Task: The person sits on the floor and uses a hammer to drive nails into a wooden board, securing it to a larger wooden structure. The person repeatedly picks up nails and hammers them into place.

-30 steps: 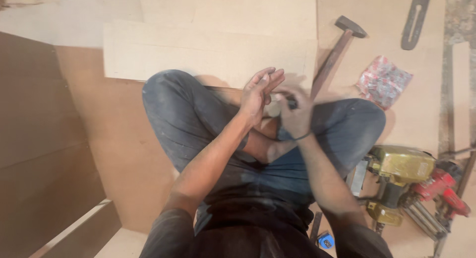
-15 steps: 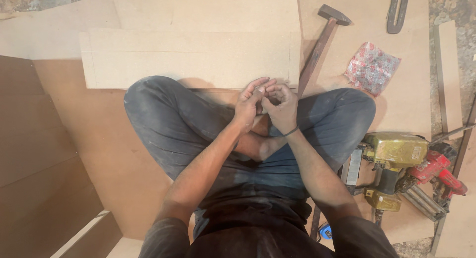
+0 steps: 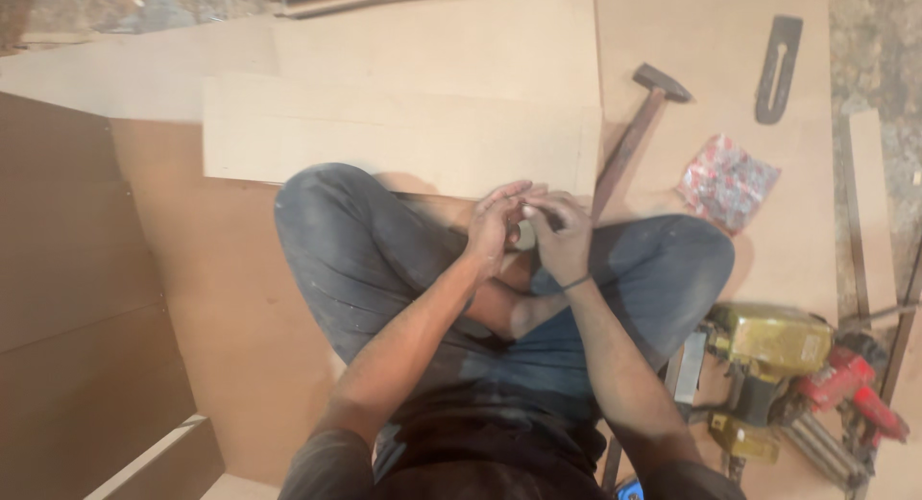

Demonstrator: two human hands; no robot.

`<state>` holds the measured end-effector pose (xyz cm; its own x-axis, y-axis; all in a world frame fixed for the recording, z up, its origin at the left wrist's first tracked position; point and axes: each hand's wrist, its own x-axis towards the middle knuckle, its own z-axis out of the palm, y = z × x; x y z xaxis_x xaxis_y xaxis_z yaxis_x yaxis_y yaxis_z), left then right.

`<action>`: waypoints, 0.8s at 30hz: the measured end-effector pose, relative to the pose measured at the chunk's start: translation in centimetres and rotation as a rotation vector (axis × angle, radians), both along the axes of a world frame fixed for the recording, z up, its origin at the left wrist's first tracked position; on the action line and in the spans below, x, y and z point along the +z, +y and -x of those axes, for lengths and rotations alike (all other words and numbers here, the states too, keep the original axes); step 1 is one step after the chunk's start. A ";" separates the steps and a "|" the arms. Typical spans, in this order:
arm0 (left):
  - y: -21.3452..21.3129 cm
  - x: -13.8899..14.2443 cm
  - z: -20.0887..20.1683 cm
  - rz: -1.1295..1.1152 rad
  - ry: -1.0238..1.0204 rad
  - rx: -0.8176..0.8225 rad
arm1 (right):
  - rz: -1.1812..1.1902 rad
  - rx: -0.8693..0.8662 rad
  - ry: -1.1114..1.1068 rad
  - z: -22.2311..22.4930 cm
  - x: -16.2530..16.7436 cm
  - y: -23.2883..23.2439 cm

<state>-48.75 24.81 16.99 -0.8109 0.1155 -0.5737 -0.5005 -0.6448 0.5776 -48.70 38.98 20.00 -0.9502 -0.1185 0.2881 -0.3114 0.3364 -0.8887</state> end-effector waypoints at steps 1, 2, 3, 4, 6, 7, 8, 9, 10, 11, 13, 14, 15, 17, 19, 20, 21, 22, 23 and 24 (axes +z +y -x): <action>-0.3 -0.1 0.4 -0.013 -0.039 0.032 | 0.096 -0.055 -0.100 0.3 -0.2 0.4; -0.5 -0.3 0.9 -0.028 -0.077 0.067 | 0.191 -0.107 -0.202 0.8 -0.4 0.7; -0.6 -0.6 1.4 -0.044 -0.114 0.104 | 0.283 -0.154 -0.305 1.3 -0.6 1.2; -0.5 -0.9 1.7 -0.030 -0.102 0.174 | 0.308 -0.180 -0.327 1.8 -0.7 1.6; 0.5 -1.5 2.2 0.004 -0.081 0.306 | 0.365 -0.241 -0.377 2.7 -0.7 2.0; 1.2 -1.6 2.1 -0.028 -0.066 0.249 | 0.286 -0.206 -0.304 3.0 -0.6 1.9; 2.2 -1.6 1.8 -0.061 -0.050 0.191 | 0.207 -0.170 -0.231 3.2 -0.5 1.8; 2.7 -1.5 1.8 -0.094 -0.037 0.131 | 0.127 -0.137 -0.160 3.3 -0.2 1.6; 3.0 -1.2 1.8 0.049 0.110 0.145 | 0.120 -0.118 -0.179 3.4 0.0 1.3; 3.2 -0.8 1.6 0.187 0.247 0.146 | 0.110 -0.109 -0.208 3.3 0.3 1.1; 2.8 0.6 1.2 0.411 0.357 0.062 | 0.073 -0.106 -0.253 3.1 1.2 0.9; 1.9 1.4 1.2 0.503 0.343 -0.015 | 0.050 -0.104 -0.256 3.2 1.6 1.1; 1.1 2.1 1.4 0.597 0.341 -0.090 | 0.029 -0.099 -0.250 3.3 2.1 1.4; 0.2 3.6 1.6 0.544 0.291 -0.203 | 0.003 -0.031 -0.284 3.7 2.9 2.4; 0.0 4.7 1.9 0.456 0.240 -0.274 | 0.013 0.016 -0.339 4.1 3.3 3.2; 0.1 5.1 1.9 0.391 0.209 -0.286 | 0.031 0.031 -0.381 4.2 3.4 3.5; 0.3 5.3 1.9 0.325 0.177 -0.294 | 0.049 0.049 -0.422 4.2 3.4 3.8; 0.4 5.4 2.0 0.299 0.212 -0.300 | 0.092 0.046 -0.443 4.2 3.3 3.9; 0.5 5.4 2.0 0.272 0.247 -0.307 | 0.134 0.042 -0.464 4.1 3.2 4.1; 0.5 5.3 1.9 0.244 0.281 -0.315 | 0.177 0.036 -0.486 4.1 3.2 4.3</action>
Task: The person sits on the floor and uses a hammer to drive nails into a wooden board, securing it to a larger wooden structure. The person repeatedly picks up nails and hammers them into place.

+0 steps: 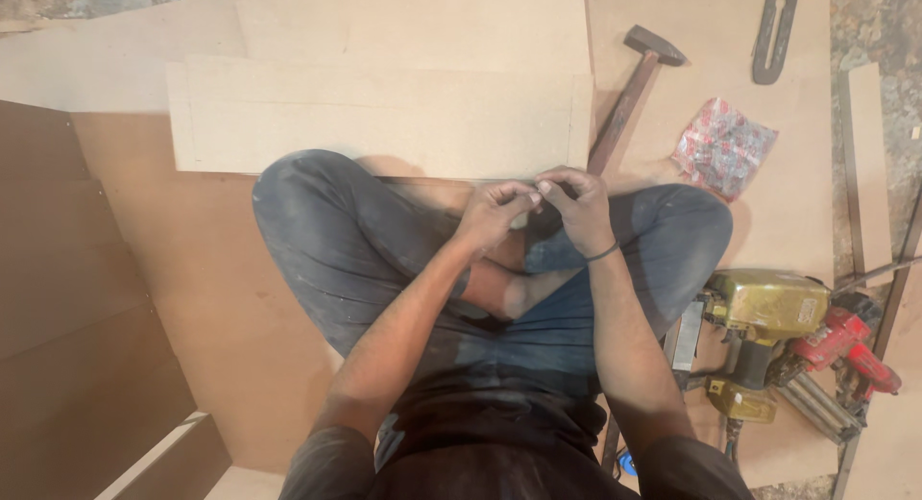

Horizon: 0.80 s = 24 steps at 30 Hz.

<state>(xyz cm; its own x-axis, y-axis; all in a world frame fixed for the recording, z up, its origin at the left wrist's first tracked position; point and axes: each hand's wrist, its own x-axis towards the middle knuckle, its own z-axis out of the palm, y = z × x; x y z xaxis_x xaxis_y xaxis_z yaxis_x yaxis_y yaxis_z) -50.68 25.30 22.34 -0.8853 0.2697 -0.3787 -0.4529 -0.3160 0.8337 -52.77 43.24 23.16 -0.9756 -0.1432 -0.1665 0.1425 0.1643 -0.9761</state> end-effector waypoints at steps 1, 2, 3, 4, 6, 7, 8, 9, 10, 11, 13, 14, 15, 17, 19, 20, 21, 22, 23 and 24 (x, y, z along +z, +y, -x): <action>-0.1 -0.1 0.0 -0.006 -0.047 -0.025 | 0.068 0.027 -0.036 -0.1 -0.1 0.1; -0.3 -0.3 -0.1 -0.011 -0.094 -0.049 | 0.138 0.055 -0.072 -0.1 -0.1 0.3; -0.5 -0.4 -0.1 -0.015 -0.142 -0.073 | 0.208 0.081 -0.108 -0.1 -0.1 0.5; -0.6 -0.6 -0.2 -0.022 -0.102 -0.076 | 0.246 0.111 -0.125 -0.1 0.0 0.7; -0.7 -0.7 -0.3 -0.033 -0.019 -0.083 | 0.324 0.169 -0.151 0.0 0.2 1.1; -0.7 -0.8 -0.3 -0.025 -0.005 -0.083 | 0.202 0.103 -0.110 0.1 0.3 1.2; -0.6 -0.8 -0.2 -0.016 0.008 -0.084 | 0.081 0.035 -0.070 0.0 0.4 1.4; -0.5 -0.8 -0.1 -0.008 0.023 -0.086 | -0.042 -0.034 -0.031 0.0 0.5 1.6; -0.4 -0.7 0.0 0.003 0.054 -0.058 | -0.192 -0.096 0.109 -0.1 0.7 1.8; -0.3 -0.7 0.2 0.014 0.083 -0.027 | -0.343 -0.154 0.247 -0.3 0.7 2.0; -0.4 -0.7 0.5 0.055 0.113 0.010 | -0.514 -0.196 0.349 -0.5 0.7 2.3; -0.5 -0.8 0.8 0.086 0.117 0.018 | -0.532 -0.183 0.316 -0.6 0.6 2.4; -0.5 -0.8 1.2 0.118 0.121 0.025 | -0.549 -0.171 0.283 -0.6 0.5 2.4; -0.2 -1.1 2.1 0.149 0.139 0.046 | -0.525 -0.213 0.264 -0.1 -0.1 2.2; 0.2 -1.4 3.5 0.192 0.227 0.080 | -0.488 -0.245 0.275 0.8 -0.9 1.9; 0.6 -1.5 4.5 0.223 0.300 0.103 | -0.461 -0.256 0.289 1.4 -1.3 1.8; 0.8 -1.5 5.2 0.255 0.372 0.124 | -0.432 -0.266 0.301 1.9 -1.8 1.7; 1.0 -1.5 5.9 0.376 0.415 0.119 | -0.409 -0.259 0.246 2.3 -2.3 1.7; 1.3 -1.5 6.9 0.497 0.465 0.115 | -0.383 -0.253 0.199 2.9 -2.7 2.0; 1.5 -1.3 7.8 0.619 0.511 0.111 | -0.358 -0.246 0.151 3.2 -3.2 2.4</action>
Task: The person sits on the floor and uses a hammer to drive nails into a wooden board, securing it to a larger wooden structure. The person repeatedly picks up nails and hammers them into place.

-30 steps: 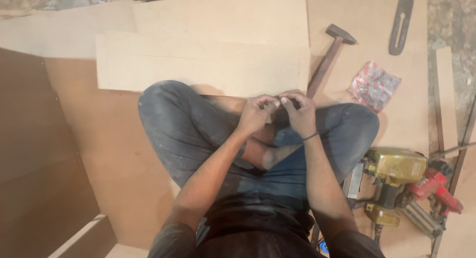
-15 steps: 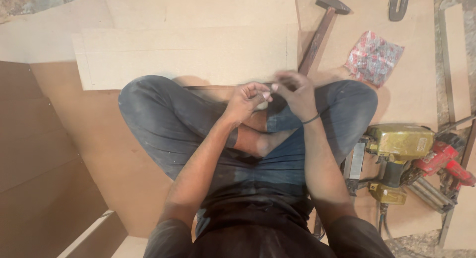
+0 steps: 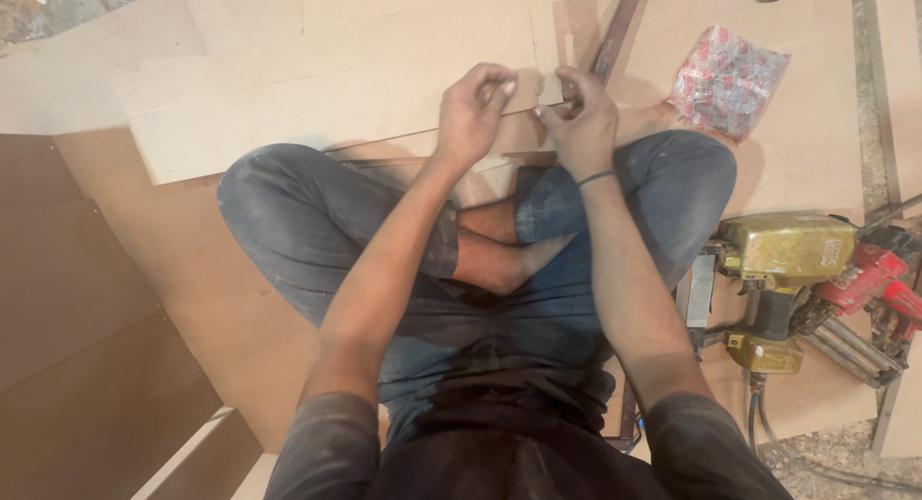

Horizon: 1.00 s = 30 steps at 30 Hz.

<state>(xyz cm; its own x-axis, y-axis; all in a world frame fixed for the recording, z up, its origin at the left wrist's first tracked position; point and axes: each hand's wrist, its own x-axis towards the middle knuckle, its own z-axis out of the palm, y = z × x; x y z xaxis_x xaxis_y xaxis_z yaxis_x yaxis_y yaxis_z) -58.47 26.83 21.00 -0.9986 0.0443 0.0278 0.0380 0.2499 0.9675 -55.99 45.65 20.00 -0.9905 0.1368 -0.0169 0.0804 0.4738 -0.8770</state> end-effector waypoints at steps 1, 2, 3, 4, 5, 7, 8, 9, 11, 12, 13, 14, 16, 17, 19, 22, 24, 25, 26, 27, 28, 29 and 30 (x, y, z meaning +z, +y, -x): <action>0.3 0.1 0.7 0.035 0.013 -0.018 | 0.074 0.016 0.013 0.1 -0.4 0.6; 0.6 0.3 1.4 0.069 0.026 -0.040 | 0.147 0.030 0.027 0.1 -0.8 1.3; 0.7 0.5 1.8 0.104 0.038 -0.062 | 0.221 0.042 0.039 0.1 -1.1 2.1; 0.8 0.7 1.9 0.154 0.099 -0.091 | 0.241 -0.053 0.058 0.0 -1.5 2.8; 0.8 0.9 2.0 0.202 0.157 -0.121 | 0.258 -0.148 0.073 -0.1 -1.8 3.6; 0.7 1.2 1.9 0.257 0.241 -0.167 | 0.392 -0.280 0.063 0.2 -2.3 4.8; 0.6 1.3 1.7 0.264 0.266 -0.185 | 0.511 -0.320 0.036 0.5 -2.5 5.2; 0.6 1.3 1.6 0.272 0.289 -0.204 | 0.630 -0.362 0.008 0.8 -2.7 5.4; 0.6 1.2 1.4 0.263 0.287 -0.201 | 0.654 -0.400 0.003 1.5 -2.9 5.5; 0.7 1.1 1.4 0.257 0.287 -0.201 | 0.664 -0.420 0.001 1.8 -3.1 5.5; 0.9 0.9 1.5 0.273 0.286 -0.198 | 0.707 -0.439 0.012 2.1 -3.3 5.6; 1.0 0.8 1.7 0.289 0.284 -0.191 | 0.748 -0.456 0.021 2.4 -3.5 5.5; 1.3 0.4 1.9 0.290 0.266 -0.173 | 0.794 -0.498 -0.005 2.8 -3.9 5.5; 1.5 0.3 2.0 0.278 0.254 -0.161 | 0.800 -0.522 -0.035 3.0 -4.1 5.5; 1.7 0.1 2.1 0.271 0.249 -0.145 | 0.754 -0.525 -0.028 3.5 -4.8 5.3; 2.0 0.0 1.9 0.285 0.268 -0.138 | 0.648 -0.480 0.010 3.9 -5.7 5.2; 2.2 0.1 1.8 0.300 0.293 -0.132 | 0.654 -0.468 -0.044 4.2 -6.1 5.1; 2.2 0.2 1.8 0.305 0.296 -0.142 | 0.607 -0.440 -0.089 4.3 -6.2 5.0; 2.2 0.3 1.7 0.310 0.299 -0.149 | 0.560 -0.410 -0.134 4.4 -6.2 4.9; 2.3 0.3 1.7 0.316 0.302 -0.156 | 0.513 -0.378 -0.179 4.5 -6.3 4.8; 2.3 0.4 1.7 0.313 0.292 -0.157 | 0.456 -0.395 -0.184 4.6 -6.2 4.7; 2.3 0.4 1.8 0.310 0.282 -0.157 | 0.399 -0.410 -0.189 4.8 -6.2 4.6; 2.3 0.4 1.8 0.308 0.272 -0.158 | 0.343 -0.426 -0.194 4.9 -6.1 4.6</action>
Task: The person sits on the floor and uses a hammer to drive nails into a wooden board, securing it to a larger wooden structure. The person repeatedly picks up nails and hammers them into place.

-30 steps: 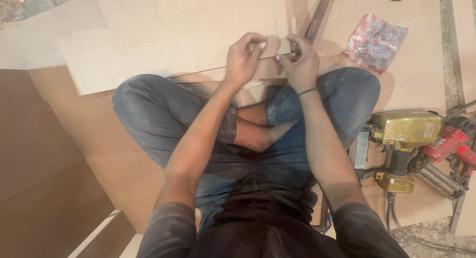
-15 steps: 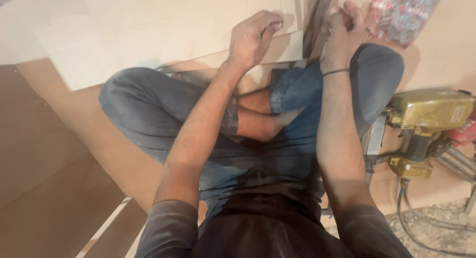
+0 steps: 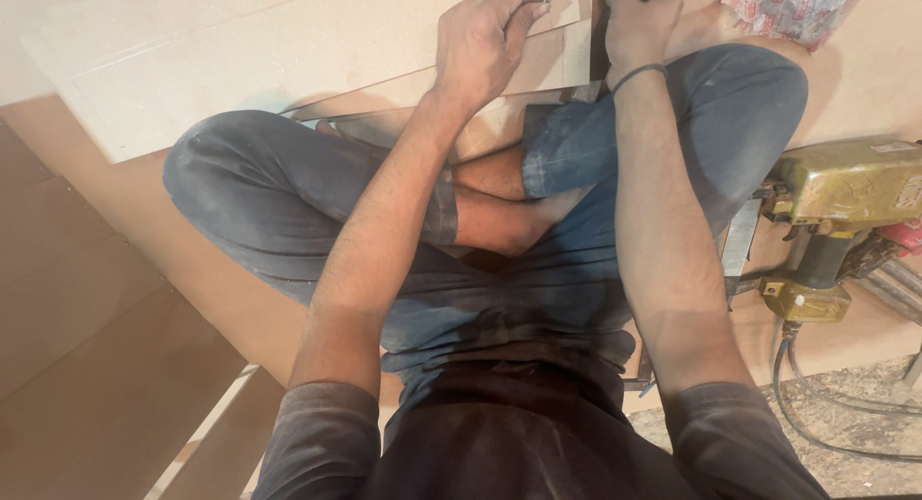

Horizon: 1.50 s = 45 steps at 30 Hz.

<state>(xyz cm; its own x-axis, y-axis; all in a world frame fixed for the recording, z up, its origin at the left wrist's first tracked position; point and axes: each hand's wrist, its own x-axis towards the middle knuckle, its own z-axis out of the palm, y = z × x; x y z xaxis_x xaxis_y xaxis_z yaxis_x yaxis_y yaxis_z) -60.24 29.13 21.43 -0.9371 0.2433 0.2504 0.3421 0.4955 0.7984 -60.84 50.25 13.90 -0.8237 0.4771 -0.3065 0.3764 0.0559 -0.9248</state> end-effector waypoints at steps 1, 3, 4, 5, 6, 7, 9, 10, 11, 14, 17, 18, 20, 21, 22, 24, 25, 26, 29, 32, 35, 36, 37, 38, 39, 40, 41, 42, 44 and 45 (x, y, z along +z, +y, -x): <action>0.0 0.0 0.0 -0.004 0.014 -0.003 | 0.023 -0.009 0.008 0.1 0.0 0.0; 0.1 -0.1 0.1 -0.014 0.044 -0.010 | 0.066 -0.028 0.025 0.1 0.2 0.1; 0.2 -0.2 0.2 -0.021 0.057 -0.007 | 0.131 -0.027 0.051 0.1 0.2 0.2; 0.2 -0.3 0.2 -0.029 0.069 -0.004 | 0.196 -0.025 0.076 0.1 0.3 0.3; 0.3 -0.4 0.2 -0.035 0.079 -0.001 | 0.262 -0.024 0.098 0.0 0.4 0.3; 0.3 -0.5 0.2 -0.021 0.062 0.004 | 0.257 -0.026 0.075 -0.2 0.4 0.4; 0.4 -0.6 0.3 0.005 0.032 0.010 | 0.246 -0.034 0.032 -0.3 0.5 0.5; 0.4 -0.6 0.3 0.006 0.029 0.013 | 0.271 -0.034 0.032 -0.4 0.6 0.4; 0.4 -0.6 0.2 0.006 0.027 0.013 | 0.294 -0.037 0.034 -0.4 0.6 0.5; 0.5 -0.6 0.3 0.003 0.043 0.015 | 0.312 -0.048 0.032 -0.3 0.5 0.5; 0.5 -0.6 0.3 0.007 0.036 0.012 | 0.286 -0.035 0.017 -0.3 0.3 0.5; 0.5 -0.6 0.2 0.009 0.028 0.011 | 0.274 -0.027 0.010 -0.4 0.3 0.6; 0.5 -0.6 0.2 0.018 0.035 0.015 | 0.280 -0.030 0.011 -0.5 0.2 0.6; 0.5 -0.6 0.2 0.022 0.038 0.017 | 0.284 -0.032 0.011 -0.6 0.2 0.6; 0.5 -0.6 0.2 0.020 0.037 0.017 | 0.280 -0.032 -0.001 -0.6 0.2 0.6; 0.5 -0.6 0.1 0.016 0.035 0.017 | 0.271 -0.033 -0.027 -0.7 0.3 0.6; 0.5 -0.6 0.2 0.016 0.033 0.017 | 0.262 -0.029 -0.020 -0.6 0.3 0.6; 0.5 -0.6 0.2 0.017 0.031 0.017 | 0.252 -0.025 -0.014 -0.6 0.3 0.6; 0.5 -0.6 0.2 0.023 0.033 0.020 | 0.251 -0.035 -0.026 -0.6 0.4 0.5; 0.5 -0.6 0.2 0.030 0.036 0.021 | 0.270 -0.040 -0.012 -0.6 0.5 0.4; 0.4 -0.7 0.2 0.034 0.032 0.021 | 0.284 -0.043 -0.015 -0.6 0.4 0.4; 0.4 -0.7 0.2 0.036 0.030 0.021 | 0.288 -0.045 -0.023 -0.6 0.5 0.4; 0.4 -0.7 0.3 0.034 0.033 0.019 | 0.265 -0.035 -0.027 -0.6 0.4 0.4; 0.4 -0.7 0.4 0.032 0.037 0.017 | 0.243 -0.024 -0.031 -0.5 0.3 0.4; 0.4 -0.7 0.4 0.030 0.042 0.016 | 0.220 -0.013 -0.034 -0.5 0.2 0.4; 0.4 -0.8 0.4 0.026 0.049 0.017 | 0.235 -0.018 -0.029 -0.4 0.2 0.4; 0.3 -0.8 0.4 0.022 0.055 0.018 | 0.250 -0.023 -0.024 -0.4 0.1 0.4; 0.3 -0.8 0.4 0.018 0.061 0.020 | 0.265 -0.028 -0.019 -0.3 0.1 0.3; 0.2 -0.8 0.3 0.018 0.060 0.022 | 0.275 -0.035 -0.026 -0.3 0.1 0.3; 0.2 -0.8 0.3 0.019 0.059 0.024 | 0.280 -0.039 -0.030 -0.3 0.1 0.3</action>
